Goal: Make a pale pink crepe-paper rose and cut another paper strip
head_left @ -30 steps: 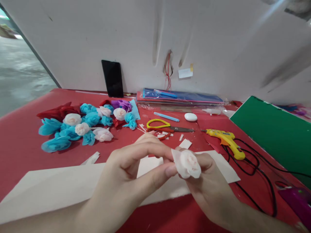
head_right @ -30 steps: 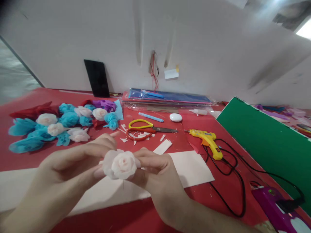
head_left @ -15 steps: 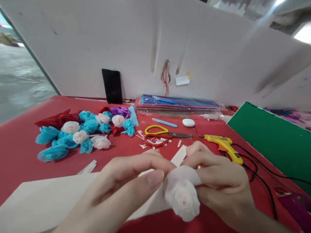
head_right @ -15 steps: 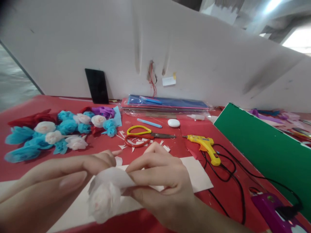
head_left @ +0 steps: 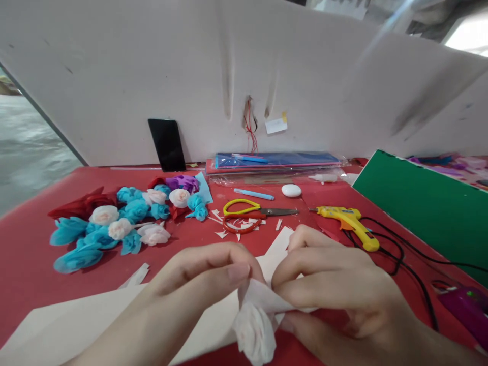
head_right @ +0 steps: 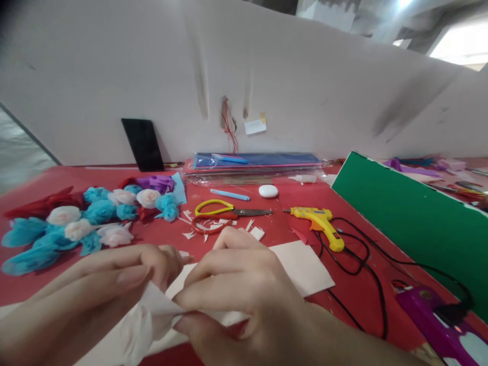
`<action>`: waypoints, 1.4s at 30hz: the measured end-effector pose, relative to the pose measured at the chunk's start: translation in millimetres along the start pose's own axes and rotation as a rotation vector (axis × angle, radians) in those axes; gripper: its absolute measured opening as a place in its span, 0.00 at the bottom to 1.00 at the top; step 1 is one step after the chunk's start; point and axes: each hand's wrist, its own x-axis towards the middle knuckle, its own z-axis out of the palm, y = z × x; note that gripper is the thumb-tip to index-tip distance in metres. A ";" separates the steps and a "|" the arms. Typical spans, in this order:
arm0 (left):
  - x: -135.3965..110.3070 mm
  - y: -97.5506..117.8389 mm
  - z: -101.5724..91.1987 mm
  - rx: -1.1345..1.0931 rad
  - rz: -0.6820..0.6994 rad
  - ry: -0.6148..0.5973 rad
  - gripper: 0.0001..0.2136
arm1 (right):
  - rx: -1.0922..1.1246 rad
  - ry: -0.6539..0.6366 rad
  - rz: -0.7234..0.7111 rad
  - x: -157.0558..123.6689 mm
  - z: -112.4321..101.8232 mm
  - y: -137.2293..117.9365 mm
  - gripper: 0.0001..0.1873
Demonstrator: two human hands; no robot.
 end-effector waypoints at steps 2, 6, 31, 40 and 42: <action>0.6 2.9 0.9 -0.080 -0.022 -0.039 0.11 | -0.030 -0.004 0.001 -0.6 0.6 -1.3 0.11; 0.1 8.0 0.9 -0.022 -0.039 -0.138 0.10 | -0.051 -0.019 0.015 -3.3 -0.6 -3.7 0.13; -8.3 11.3 21.7 1.147 0.908 0.548 0.08 | -0.565 0.395 -0.046 -15.2 28.2 -7.9 0.13; -0.7 8.0 19.9 1.234 0.913 0.551 0.06 | -0.738 0.425 -0.109 -15.2 33.9 -9.8 0.13; -1.7 7.5 18.6 1.249 0.915 0.506 0.05 | -0.767 0.421 -0.132 -16.3 33.5 -9.0 0.14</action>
